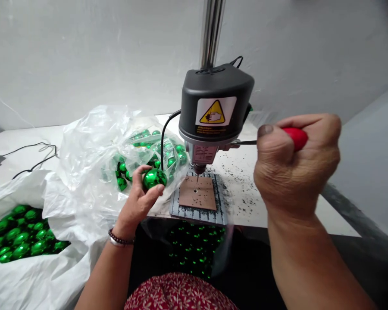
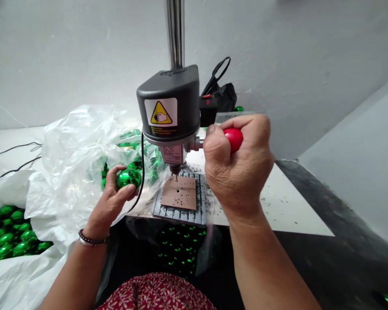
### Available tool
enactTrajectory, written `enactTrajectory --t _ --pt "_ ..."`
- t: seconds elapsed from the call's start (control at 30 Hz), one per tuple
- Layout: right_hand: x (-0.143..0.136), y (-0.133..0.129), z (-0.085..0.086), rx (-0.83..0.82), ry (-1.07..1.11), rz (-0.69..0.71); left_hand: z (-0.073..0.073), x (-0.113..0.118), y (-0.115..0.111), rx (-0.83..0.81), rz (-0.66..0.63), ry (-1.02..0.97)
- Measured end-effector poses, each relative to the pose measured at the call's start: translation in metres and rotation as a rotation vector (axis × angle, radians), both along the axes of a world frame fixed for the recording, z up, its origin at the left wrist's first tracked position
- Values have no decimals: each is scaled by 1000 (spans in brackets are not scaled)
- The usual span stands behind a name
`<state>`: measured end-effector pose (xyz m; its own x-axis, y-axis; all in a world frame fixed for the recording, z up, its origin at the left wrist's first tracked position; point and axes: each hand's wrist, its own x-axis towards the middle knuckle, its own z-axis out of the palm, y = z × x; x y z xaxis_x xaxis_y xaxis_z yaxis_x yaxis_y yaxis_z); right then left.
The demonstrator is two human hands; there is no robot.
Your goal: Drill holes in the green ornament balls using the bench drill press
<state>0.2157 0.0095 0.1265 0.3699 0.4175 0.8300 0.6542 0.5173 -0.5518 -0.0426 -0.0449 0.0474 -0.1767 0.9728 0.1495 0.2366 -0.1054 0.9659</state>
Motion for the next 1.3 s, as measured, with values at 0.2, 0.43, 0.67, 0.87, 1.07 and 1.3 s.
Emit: enactTrajectory --t 0.2,0.43,0.67,0.87,1.07,1.3 --pt "-2 -1 2 4 23 65 -30 42 6 -272 -242 -316" --pt "0 -5 2 -18 3 134 -51 53 26 -274 -168 -154" --pt "-2 -4 3 15 3 106 -55 62 45 -69 -129 328" --pt "1 -8 5 -45 -52 84 -67 66 55 45 -176 464" --pt "1 -9 5 -50 -84 68 -71 68 57 63 -227 582" --pt "1 -10 3 -85 -83 81 -67 69 51 27 -321 490"
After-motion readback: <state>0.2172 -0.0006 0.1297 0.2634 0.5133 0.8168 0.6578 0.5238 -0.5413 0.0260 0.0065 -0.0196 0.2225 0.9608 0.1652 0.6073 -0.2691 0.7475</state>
